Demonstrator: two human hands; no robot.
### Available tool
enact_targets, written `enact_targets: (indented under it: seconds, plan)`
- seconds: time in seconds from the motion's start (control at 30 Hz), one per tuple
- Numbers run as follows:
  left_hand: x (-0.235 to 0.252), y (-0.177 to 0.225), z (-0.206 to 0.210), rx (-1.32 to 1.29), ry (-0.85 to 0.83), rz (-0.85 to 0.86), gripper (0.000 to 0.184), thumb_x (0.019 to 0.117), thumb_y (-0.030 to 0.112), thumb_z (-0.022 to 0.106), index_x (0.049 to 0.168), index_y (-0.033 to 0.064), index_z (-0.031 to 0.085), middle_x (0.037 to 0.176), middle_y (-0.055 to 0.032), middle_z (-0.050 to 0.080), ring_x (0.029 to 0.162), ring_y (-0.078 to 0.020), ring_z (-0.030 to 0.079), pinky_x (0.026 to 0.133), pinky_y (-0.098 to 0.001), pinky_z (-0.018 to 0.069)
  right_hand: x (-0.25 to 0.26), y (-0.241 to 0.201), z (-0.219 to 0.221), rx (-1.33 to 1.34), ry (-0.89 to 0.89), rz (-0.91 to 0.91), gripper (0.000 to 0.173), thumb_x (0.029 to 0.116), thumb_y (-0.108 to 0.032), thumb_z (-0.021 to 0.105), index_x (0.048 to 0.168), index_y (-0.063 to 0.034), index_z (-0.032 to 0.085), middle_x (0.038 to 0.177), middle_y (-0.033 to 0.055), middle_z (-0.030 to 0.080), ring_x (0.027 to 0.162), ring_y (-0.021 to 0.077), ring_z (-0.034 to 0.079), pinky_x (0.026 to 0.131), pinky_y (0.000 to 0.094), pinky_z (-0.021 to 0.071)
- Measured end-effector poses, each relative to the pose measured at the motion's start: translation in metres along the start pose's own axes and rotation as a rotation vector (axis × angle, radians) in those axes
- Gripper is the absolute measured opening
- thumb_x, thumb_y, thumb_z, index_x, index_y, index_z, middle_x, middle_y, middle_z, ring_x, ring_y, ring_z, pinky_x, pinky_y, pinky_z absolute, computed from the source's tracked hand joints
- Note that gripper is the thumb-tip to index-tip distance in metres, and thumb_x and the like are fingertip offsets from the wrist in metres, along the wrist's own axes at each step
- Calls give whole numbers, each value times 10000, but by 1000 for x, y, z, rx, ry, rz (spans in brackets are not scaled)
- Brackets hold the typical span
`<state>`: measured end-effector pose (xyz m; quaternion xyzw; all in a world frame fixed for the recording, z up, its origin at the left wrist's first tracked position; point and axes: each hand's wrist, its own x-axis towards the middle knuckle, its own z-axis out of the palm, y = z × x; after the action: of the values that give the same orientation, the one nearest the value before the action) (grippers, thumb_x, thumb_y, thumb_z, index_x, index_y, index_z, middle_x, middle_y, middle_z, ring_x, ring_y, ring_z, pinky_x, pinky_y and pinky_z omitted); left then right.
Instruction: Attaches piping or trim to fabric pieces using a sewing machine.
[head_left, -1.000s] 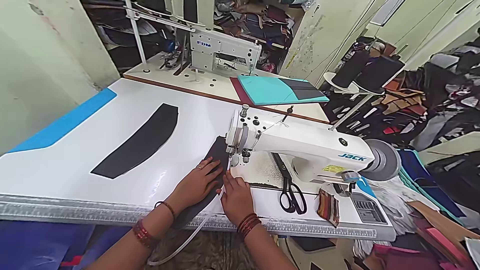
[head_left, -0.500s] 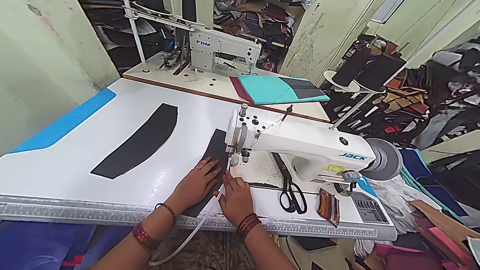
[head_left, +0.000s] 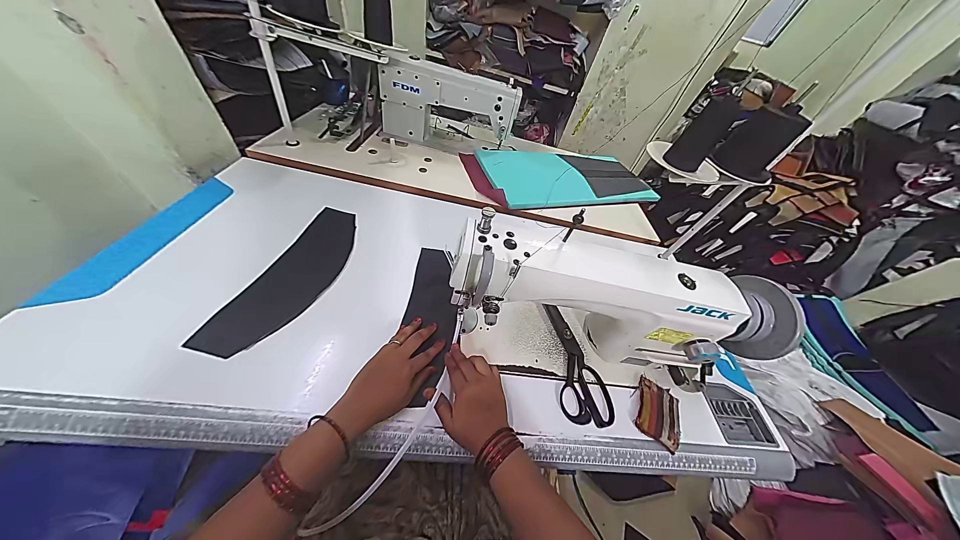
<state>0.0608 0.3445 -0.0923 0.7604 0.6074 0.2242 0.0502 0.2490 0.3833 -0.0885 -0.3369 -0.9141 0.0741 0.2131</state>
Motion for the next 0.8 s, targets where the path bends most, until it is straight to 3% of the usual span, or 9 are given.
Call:
enact_targets:
  seconds: [0.37,0.47,0.57,0.8]
  plan:
    - [0,10,-6,16,-19,3,375,1022,226,539,1331,81,693,1465,-210,574,1403,-486,471,1101,-601,432,-6,4,7,-3,165,-75,608,951,-520,513,1111,5,773,1261,129,728,1035,324,730,812,503,571]
    - [0,6,0,49,123,94,308,978,206,586,1195,83,766,1274,-183,698,1237,-454,624,984,-595,525,-6,4,7,-4,180,-82,610,952,-525,508,1100,3,776,1241,127,736,1029,319,733,808,501,574]
    - [0,5,4,60,220,172,259,905,107,605,1074,89,800,1121,-142,744,1080,-404,697,865,-571,569,-7,4,6,-12,181,-87,602,951,-522,510,1095,-4,779,1229,125,741,1028,314,734,813,496,575]
    - [6,4,6,67,232,210,285,910,67,539,1031,65,798,1098,-115,761,1026,-353,725,859,-508,587,-7,4,7,3,213,-102,589,935,-521,527,1058,-6,784,1184,125,755,1021,304,741,819,491,582]
